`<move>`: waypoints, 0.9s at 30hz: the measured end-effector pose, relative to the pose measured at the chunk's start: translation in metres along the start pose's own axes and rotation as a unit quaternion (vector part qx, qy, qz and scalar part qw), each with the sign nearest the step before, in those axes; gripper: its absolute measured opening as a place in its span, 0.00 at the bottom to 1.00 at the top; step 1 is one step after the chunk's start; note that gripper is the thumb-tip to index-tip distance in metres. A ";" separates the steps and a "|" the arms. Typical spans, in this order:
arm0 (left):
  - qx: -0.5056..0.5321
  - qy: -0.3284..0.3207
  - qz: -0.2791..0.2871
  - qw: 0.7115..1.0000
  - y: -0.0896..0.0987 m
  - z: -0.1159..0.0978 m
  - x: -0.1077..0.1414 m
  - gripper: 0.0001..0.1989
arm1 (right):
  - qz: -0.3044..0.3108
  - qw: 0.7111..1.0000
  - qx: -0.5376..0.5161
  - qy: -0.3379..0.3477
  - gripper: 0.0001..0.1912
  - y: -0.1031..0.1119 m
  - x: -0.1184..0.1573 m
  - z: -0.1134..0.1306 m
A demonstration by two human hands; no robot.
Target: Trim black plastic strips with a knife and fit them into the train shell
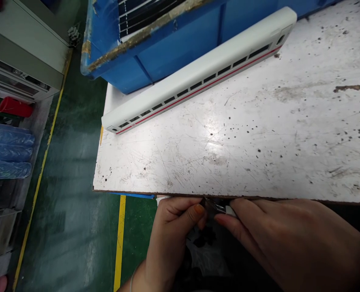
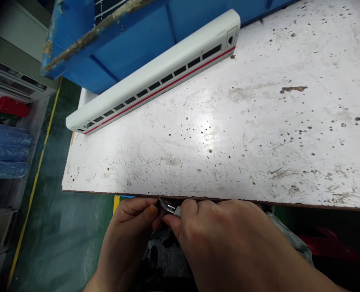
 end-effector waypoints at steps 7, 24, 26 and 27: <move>0.014 -0.001 0.003 1.000 0.000 0.003 0.000 0.18 | 0.000 0.998 0.009 0.054 0.12 0.006 0.001 0.004; -0.003 -0.002 0.001 1.000 0.000 -0.001 0.000 0.18 | 0.001 0.999 0.022 0.030 0.14 0.005 0.001 0.004; 0.000 -0.007 0.004 1.000 -0.002 -0.001 -0.001 0.18 | -0.004 0.999 0.035 0.031 0.13 0.007 0.001 0.006; 0.000 -0.009 0.006 1.000 -0.002 -0.002 -0.001 0.18 | -0.003 0.999 0.040 0.031 0.13 0.007 0.001 0.007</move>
Point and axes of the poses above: each hand's wrist, its own x-axis away from the middle knuckle, its own y-axis out of the back of the hand, z = x × y, the point moved 7 cm from there along -x, towards the middle knuckle, and after that the axes turned 9 degrees about z, right-handed, at the moved point
